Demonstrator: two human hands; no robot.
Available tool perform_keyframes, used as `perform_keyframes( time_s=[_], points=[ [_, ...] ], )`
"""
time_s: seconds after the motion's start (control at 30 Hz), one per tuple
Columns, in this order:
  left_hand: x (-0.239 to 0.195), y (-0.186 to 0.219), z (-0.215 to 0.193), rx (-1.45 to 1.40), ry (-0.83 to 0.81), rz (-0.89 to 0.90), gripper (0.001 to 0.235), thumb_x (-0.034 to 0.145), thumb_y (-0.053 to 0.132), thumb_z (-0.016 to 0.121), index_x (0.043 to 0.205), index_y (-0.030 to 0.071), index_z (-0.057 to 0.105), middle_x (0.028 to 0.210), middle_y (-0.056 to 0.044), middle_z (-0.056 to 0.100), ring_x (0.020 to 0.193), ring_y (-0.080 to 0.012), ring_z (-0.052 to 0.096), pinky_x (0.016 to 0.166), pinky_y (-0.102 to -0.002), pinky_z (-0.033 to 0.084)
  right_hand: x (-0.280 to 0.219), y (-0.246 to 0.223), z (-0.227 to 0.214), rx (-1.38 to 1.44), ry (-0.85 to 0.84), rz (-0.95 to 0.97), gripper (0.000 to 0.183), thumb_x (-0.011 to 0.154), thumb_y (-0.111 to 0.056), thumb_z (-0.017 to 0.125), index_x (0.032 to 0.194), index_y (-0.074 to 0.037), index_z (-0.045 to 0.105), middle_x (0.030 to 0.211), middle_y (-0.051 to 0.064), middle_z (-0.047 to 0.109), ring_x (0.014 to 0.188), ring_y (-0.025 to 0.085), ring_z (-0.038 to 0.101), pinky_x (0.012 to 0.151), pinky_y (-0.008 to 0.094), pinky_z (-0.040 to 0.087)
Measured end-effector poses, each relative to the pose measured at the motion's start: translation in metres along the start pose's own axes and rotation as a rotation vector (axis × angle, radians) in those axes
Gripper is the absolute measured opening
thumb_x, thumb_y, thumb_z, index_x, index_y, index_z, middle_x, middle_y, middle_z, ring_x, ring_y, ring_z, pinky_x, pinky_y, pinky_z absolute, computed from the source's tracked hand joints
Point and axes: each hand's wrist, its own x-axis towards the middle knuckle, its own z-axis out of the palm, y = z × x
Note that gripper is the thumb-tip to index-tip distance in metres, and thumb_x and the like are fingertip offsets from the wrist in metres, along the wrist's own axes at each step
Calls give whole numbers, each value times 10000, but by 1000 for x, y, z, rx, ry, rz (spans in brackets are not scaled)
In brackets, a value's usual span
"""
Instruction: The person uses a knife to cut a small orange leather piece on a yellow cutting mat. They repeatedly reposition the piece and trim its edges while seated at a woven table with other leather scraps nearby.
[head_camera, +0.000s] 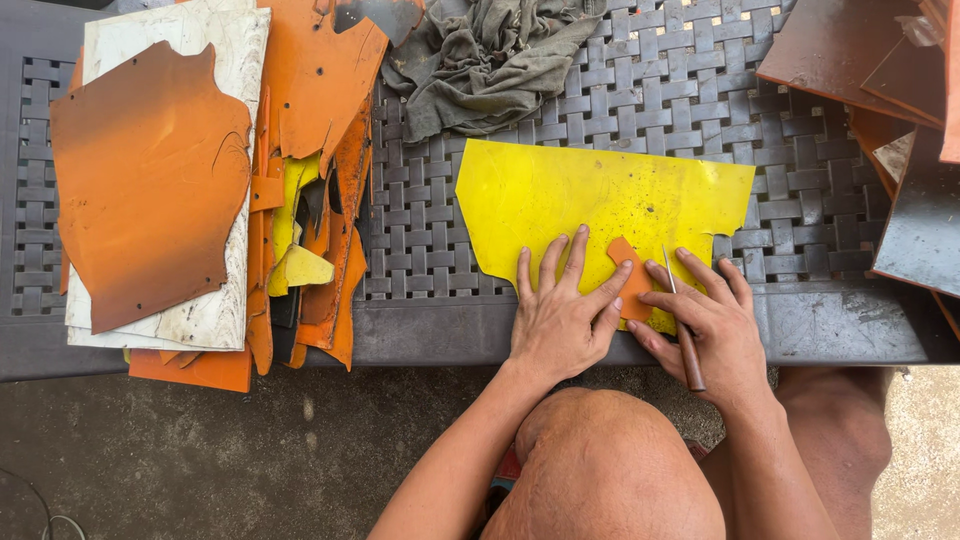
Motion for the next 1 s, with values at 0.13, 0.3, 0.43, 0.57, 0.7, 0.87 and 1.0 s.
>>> perform_keyframes(
  time_s=[0.13,0.3,0.43,0.57,0.7,0.87,1.0],
  points=[
    [1,-1,0,-4,-3,4,438,993,409,547,1422,375,628,1657,-226,319,1510,-451,296,1213,-735,46,-2,2,1,-4,-18,6,357,773,-389,829,1049,-171,767,1311,-3,714,1404,271,545,1246,522,293],
    [1,-1,-1,-18,3,-2,431,993,416,545,1411,376,641,1653,-235,315,1516,-449,290,1216,-734,44,0,2,1,10,-10,3,355,766,-388,834,1037,-169,767,1309,-5,712,1405,268,546,1249,518,296],
    [0,-2,0,-19,-3,2,425,987,420,551,1397,380,652,1655,-219,328,1516,-446,289,1221,-731,36,-1,2,0,21,-15,-2,350,757,-371,837,1033,-168,768,1302,-2,717,1403,272,546,1247,517,295],
    [0,-3,1,-16,-3,13,419,986,420,556,1393,389,653,1650,-214,333,1512,-452,283,1214,-734,28,-1,3,-1,42,-11,-7,350,747,-366,839,1027,-170,766,1296,3,718,1398,273,551,1246,515,298],
    [-1,-2,2,-17,-3,12,423,984,418,556,1395,386,652,1650,-220,331,1511,-454,283,1214,-733,27,-2,3,-1,34,-17,-3,353,746,-369,842,1028,-169,767,1280,1,724,1399,275,551,1250,518,297],
    [-1,-2,1,-27,6,1,418,984,423,558,1384,372,667,1648,-227,342,1515,-448,299,1223,-727,37,-1,4,-1,33,-18,-11,355,747,-370,839,1029,-166,768,1280,3,725,1399,276,548,1245,517,295],
    [-1,-2,1,-33,17,2,417,989,425,556,1386,365,670,1648,-229,345,1515,-445,305,1231,-724,45,-2,3,-1,41,-11,-6,350,760,-381,834,1030,-169,767,1290,2,722,1406,272,545,1250,512,297]
  ],
)
